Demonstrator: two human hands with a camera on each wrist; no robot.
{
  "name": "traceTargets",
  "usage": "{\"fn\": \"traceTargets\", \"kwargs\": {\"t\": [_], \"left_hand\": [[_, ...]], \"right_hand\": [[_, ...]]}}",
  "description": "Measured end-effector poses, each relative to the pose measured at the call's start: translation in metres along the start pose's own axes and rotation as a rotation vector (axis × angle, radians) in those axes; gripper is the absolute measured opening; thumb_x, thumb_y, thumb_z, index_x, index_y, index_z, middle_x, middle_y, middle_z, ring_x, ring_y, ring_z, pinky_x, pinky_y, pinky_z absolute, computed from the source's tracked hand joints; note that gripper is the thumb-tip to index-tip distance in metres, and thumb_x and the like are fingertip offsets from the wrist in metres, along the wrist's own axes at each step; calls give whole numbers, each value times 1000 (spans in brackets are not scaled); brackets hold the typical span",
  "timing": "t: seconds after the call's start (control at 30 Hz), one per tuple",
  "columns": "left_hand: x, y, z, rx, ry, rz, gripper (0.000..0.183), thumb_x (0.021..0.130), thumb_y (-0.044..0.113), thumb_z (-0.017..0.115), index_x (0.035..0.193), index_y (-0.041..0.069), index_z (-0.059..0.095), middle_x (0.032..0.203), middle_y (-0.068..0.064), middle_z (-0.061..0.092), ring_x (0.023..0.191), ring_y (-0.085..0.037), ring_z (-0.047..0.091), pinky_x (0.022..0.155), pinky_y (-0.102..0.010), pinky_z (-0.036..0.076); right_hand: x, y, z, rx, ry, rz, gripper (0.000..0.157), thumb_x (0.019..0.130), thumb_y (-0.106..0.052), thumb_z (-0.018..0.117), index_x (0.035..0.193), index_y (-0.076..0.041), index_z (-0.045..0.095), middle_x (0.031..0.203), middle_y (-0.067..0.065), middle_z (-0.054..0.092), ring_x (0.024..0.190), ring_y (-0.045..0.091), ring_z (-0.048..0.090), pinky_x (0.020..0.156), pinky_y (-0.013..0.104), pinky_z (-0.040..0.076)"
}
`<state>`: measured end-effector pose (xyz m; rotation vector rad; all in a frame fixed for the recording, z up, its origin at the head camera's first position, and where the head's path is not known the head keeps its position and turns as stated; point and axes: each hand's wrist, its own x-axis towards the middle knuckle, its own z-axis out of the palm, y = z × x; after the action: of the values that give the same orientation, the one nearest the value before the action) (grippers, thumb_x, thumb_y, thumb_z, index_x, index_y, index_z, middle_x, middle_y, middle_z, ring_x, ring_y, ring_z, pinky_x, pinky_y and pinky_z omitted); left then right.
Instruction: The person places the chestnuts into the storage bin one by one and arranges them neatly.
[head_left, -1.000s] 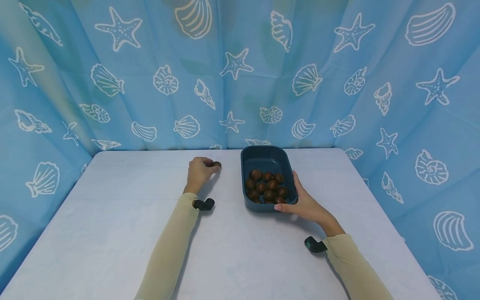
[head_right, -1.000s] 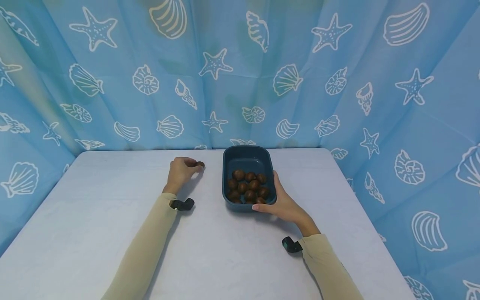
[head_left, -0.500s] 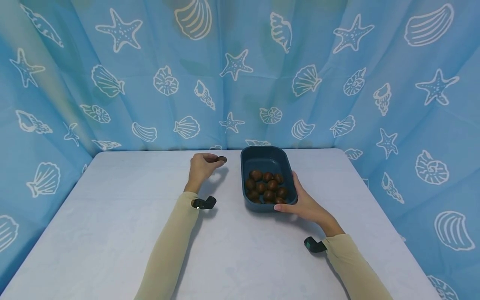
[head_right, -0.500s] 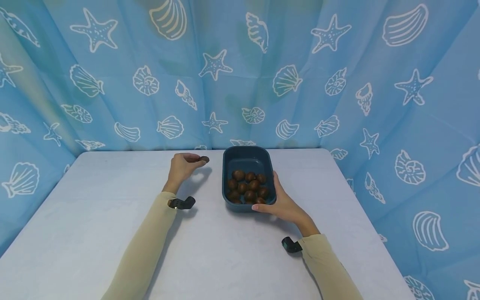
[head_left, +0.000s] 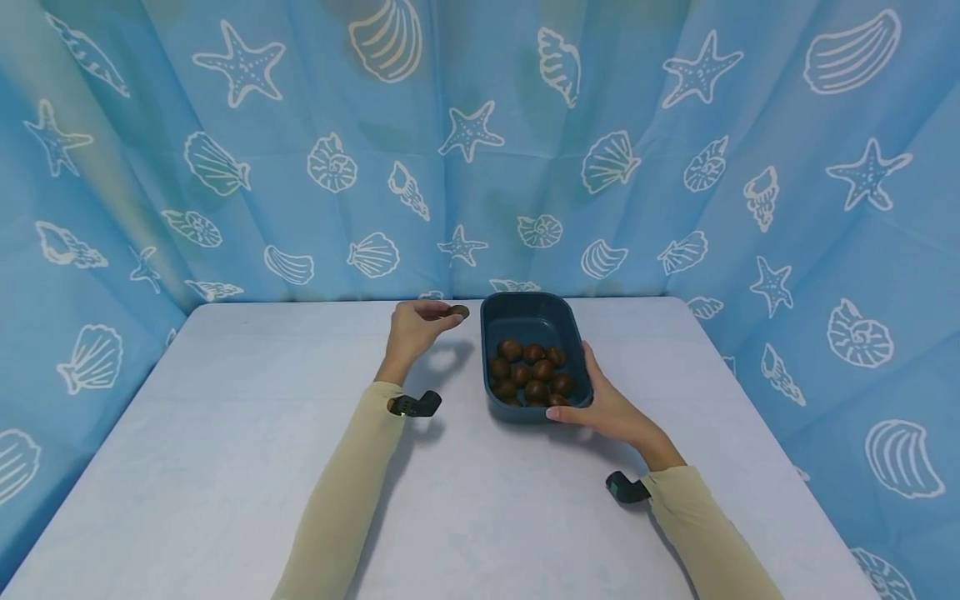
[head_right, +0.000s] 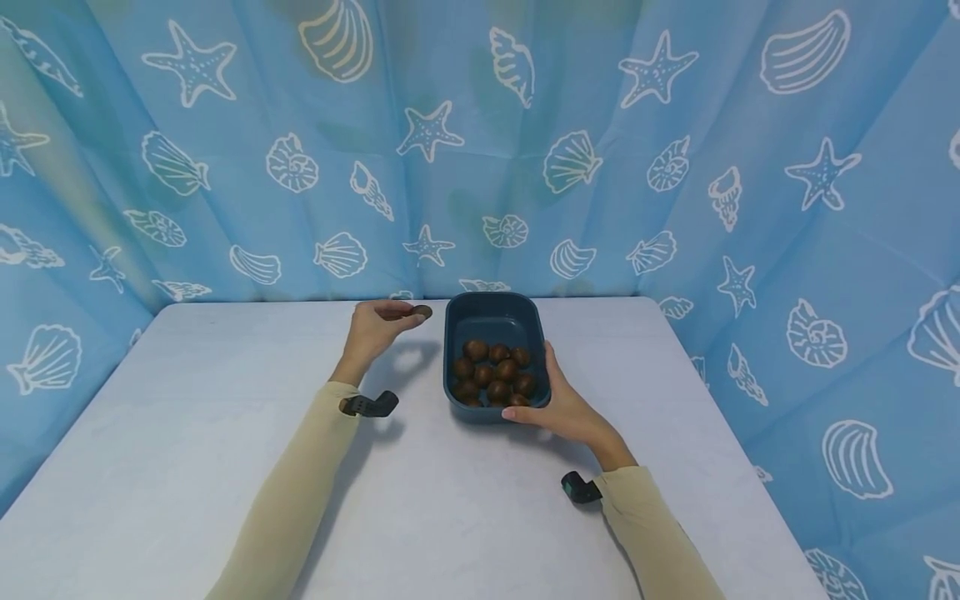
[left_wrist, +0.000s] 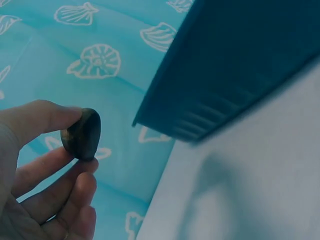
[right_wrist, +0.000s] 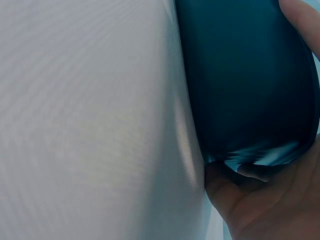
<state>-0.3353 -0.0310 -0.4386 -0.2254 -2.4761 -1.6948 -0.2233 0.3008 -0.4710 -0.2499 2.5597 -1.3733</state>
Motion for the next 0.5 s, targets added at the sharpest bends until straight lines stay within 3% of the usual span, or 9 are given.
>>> {"fn": "traceTargets", "kwargs": {"t": [0.2, 0.5], "left_hand": [[5, 10, 8, -37, -32, 11, 35, 86, 28, 85, 111, 4, 78, 114, -18, 77, 111, -33, 73, 99, -48, 57], [11, 19, 22, -9, -116, 11, 37, 87, 31, 83, 115, 7, 77, 117, -14, 77, 112, -30, 72, 99, -46, 57]], "right_hand": [[0, -1, 0, -2, 0, 3, 133, 83, -50, 83, 164, -26, -20, 176, 13, -7, 161, 46, 2, 122, 74, 17], [-1, -1, 0, 10, 0, -10, 133, 83, -49, 83, 164, -26, -20, 176, 13, -7, 161, 46, 3, 122, 74, 17]]}}
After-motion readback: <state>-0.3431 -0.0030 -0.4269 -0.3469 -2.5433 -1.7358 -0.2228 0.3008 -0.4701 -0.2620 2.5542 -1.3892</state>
